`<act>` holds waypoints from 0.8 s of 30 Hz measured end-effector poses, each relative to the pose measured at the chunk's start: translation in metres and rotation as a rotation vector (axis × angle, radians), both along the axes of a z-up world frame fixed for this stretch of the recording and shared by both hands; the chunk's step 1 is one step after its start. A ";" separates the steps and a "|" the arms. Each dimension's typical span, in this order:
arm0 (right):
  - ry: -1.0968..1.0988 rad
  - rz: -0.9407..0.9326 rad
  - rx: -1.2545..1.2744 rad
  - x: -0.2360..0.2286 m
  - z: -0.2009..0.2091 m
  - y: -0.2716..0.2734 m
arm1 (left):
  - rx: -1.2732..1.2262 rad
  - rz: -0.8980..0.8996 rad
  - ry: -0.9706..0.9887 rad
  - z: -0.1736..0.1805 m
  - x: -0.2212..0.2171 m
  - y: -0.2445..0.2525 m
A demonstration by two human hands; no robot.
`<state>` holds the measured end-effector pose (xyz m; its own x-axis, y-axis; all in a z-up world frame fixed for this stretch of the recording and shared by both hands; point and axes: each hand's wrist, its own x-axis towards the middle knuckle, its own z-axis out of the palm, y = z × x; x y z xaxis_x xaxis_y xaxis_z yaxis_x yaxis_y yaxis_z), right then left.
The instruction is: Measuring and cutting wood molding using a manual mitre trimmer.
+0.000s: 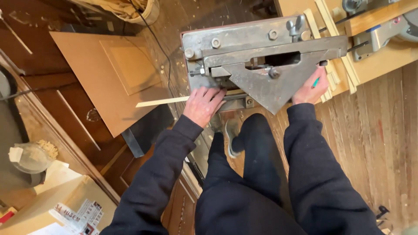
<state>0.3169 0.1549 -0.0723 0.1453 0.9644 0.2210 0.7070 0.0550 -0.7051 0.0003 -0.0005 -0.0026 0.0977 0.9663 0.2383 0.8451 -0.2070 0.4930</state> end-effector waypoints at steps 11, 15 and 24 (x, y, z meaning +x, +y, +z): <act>0.327 0.015 -0.103 -0.019 0.006 0.003 | 0.007 0.003 0.025 -0.001 -0.002 0.003; 0.763 -0.072 -0.176 -0.008 -0.007 -0.008 | 0.018 0.000 0.006 0.003 0.000 0.003; 0.205 -0.003 -0.057 -0.025 0.021 -0.006 | -0.189 0.001 -0.037 0.000 -0.003 0.010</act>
<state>0.2916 0.1488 -0.0511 0.1850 0.9739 0.1313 0.5483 0.0086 -0.8363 -0.0027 0.0091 -0.0021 0.0913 0.9943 0.0557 0.8256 -0.1068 0.5540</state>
